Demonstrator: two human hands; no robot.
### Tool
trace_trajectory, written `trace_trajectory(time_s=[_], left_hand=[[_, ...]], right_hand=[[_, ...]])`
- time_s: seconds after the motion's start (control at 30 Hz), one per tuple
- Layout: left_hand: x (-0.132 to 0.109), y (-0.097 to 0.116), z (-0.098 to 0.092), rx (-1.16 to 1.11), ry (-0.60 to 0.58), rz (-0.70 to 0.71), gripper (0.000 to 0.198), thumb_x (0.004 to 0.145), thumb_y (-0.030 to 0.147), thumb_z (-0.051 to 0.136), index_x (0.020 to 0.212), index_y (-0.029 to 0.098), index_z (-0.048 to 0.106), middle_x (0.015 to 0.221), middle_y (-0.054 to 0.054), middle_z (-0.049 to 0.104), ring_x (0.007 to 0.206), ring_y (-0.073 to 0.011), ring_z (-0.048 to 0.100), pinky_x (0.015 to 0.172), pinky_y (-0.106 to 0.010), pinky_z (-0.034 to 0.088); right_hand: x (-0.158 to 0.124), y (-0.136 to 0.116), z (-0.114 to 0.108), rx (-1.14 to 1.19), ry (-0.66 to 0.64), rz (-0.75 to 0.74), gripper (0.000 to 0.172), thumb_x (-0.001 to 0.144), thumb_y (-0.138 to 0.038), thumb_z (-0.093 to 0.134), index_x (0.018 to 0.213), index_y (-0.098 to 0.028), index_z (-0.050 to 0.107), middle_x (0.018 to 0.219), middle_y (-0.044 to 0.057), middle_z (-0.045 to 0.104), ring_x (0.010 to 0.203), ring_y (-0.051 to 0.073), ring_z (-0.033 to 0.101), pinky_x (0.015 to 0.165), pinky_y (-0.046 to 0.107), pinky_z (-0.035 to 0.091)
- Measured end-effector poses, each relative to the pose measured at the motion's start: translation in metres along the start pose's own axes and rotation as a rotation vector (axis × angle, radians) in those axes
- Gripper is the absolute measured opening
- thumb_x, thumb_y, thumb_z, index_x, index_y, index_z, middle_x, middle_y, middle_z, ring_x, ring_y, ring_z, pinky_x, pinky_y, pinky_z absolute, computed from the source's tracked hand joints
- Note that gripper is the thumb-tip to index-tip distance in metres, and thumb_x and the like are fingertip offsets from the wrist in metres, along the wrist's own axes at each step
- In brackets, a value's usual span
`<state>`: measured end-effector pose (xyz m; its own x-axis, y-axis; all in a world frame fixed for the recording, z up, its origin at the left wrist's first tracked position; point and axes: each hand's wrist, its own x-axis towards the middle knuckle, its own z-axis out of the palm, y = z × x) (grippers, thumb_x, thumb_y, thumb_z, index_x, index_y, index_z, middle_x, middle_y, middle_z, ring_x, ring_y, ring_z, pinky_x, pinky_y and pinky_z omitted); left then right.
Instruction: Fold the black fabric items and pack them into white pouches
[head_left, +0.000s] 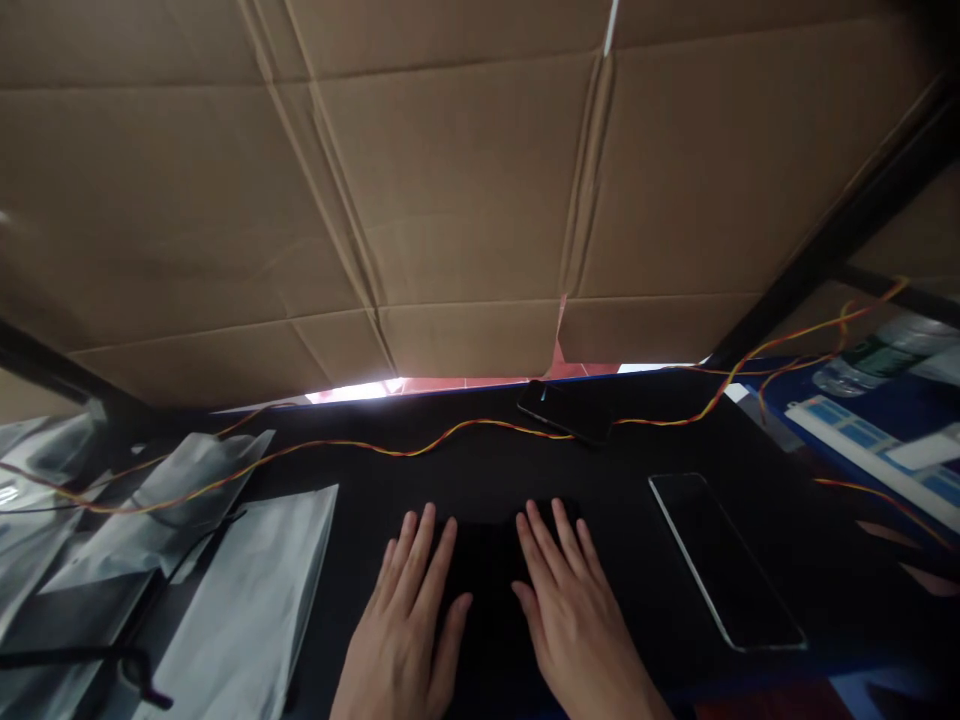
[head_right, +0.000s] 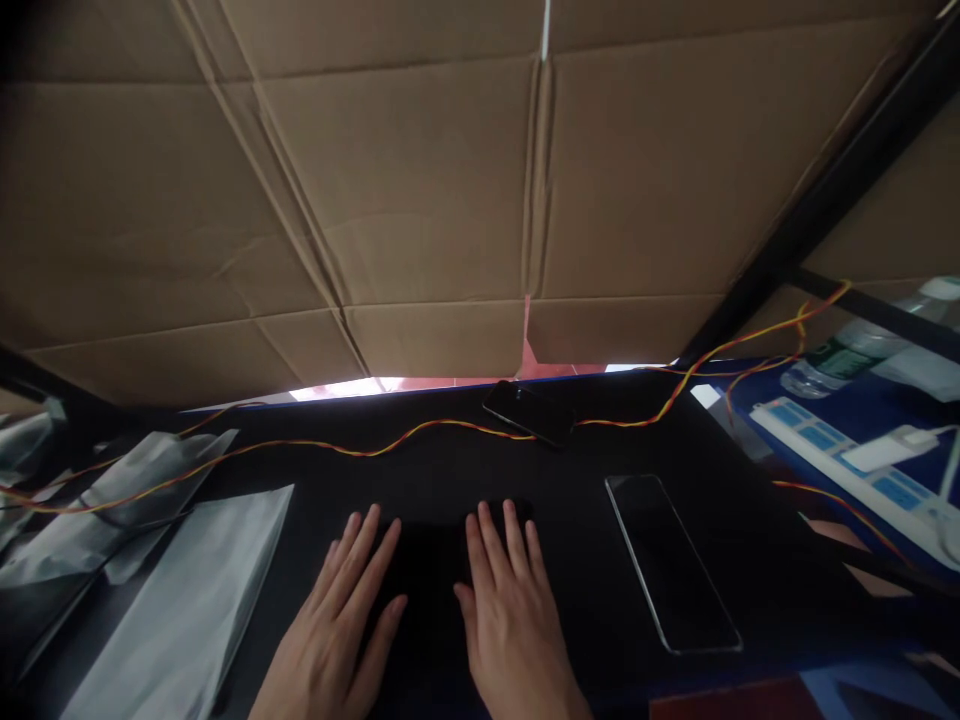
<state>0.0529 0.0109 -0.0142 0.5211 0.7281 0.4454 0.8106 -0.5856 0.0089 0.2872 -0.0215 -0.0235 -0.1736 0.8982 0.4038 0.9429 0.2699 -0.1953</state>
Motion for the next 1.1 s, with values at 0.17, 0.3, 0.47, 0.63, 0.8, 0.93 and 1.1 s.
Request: trace_trajectory(time_s=[0.17, 0.3, 0.47, 0.63, 0.8, 0.93, 1.1], left_hand=[[0.008, 0.000, 0.019, 0.063, -0.013, 0.035, 0.072, 0.111, 0.033, 0.049, 0.177, 0.019, 0.025, 0.172, -0.017, 0.049, 0.155, -0.0410, 0.052, 0.110, -0.061, 0.061], [0.003, 0.001, 0.017, 0.030, -0.033, 0.012, 0.070, 0.111, 0.034, 0.049, 0.176, 0.023, 0.027, 0.172, -0.015, 0.049, 0.155, -0.0411, 0.051, 0.110, -0.065, 0.060], [-0.003, -0.006, -0.004, -0.092, -0.041, -0.086, 0.066, 0.111, 0.029, 0.049, 0.175, 0.029, 0.031, 0.175, -0.011, 0.046, 0.162, -0.0408, 0.039, 0.113, -0.072, 0.055], [-0.014, -0.012, -0.006, -0.180, -0.016, -0.178, 0.067, 0.112, 0.026, 0.048, 0.175, 0.034, 0.028, 0.175, -0.009, 0.047, 0.161, -0.0391, 0.043, 0.114, -0.072, 0.054], [-0.017, 0.006, -0.004, -0.304, -0.043, -0.200, 0.067, 0.112, 0.022, 0.048, 0.175, 0.037, 0.029, 0.180, -0.008, 0.037, 0.163, -0.0362, 0.040, 0.122, -0.064, 0.050], [-0.015, 0.013, -0.009, -0.415, -0.041, -0.270, 0.062, 0.113, 0.022, 0.046, 0.172, 0.040, 0.036, 0.182, -0.004, 0.034, 0.165, -0.0343, 0.037, 0.124, -0.060, 0.050], [-0.017, 0.009, -0.017, -0.512, 0.030, -0.392, 0.052, 0.115, 0.026, 0.042, 0.165, 0.039, 0.048, 0.180, -0.002, 0.038, 0.164, -0.0321, 0.040, 0.127, -0.059, 0.047]], right_hand=[[-0.004, 0.002, 0.009, -0.021, -0.039, 0.002, 0.074, 0.114, -0.035, 0.048, 0.179, -0.022, 0.014, 0.175, 0.008, 0.039, 0.160, 0.040, 0.043, 0.115, 0.067, 0.056], [-0.002, 0.002, 0.003, 0.024, -0.076, 0.047, 0.067, 0.114, -0.035, 0.048, 0.177, -0.027, 0.026, 0.176, 0.005, 0.040, 0.161, 0.041, 0.040, 0.120, 0.072, 0.050], [-0.002, 0.017, -0.017, 0.193, -0.035, 0.098, 0.054, 0.117, -0.035, 0.044, 0.170, -0.031, 0.041, 0.172, 0.008, 0.049, 0.160, 0.035, 0.046, 0.120, 0.062, 0.052], [-0.018, 0.042, -0.020, 0.149, 0.195, 0.386, 0.048, 0.111, -0.058, 0.053, 0.142, -0.022, 0.061, 0.133, 0.018, 0.071, 0.120, 0.037, 0.072, 0.095, 0.057, 0.064], [-0.017, 0.035, -0.016, 0.191, 0.148, 0.442, 0.041, 0.108, -0.067, 0.054, 0.109, -0.027, 0.063, 0.105, 0.011, 0.072, 0.091, 0.032, 0.073, 0.077, 0.049, 0.063], [-0.006, 0.024, -0.018, 0.357, 0.113, 0.489, 0.029, 0.109, -0.056, 0.054, 0.096, -0.030, 0.056, 0.084, 0.003, 0.070, 0.073, 0.024, 0.074, 0.063, 0.036, 0.060], [-0.005, 0.038, -0.038, 0.460, 0.134, 0.595, 0.024, 0.104, -0.052, 0.062, 0.111, -0.029, 0.060, 0.098, 0.007, 0.077, 0.086, 0.026, 0.080, 0.068, 0.034, 0.064]])
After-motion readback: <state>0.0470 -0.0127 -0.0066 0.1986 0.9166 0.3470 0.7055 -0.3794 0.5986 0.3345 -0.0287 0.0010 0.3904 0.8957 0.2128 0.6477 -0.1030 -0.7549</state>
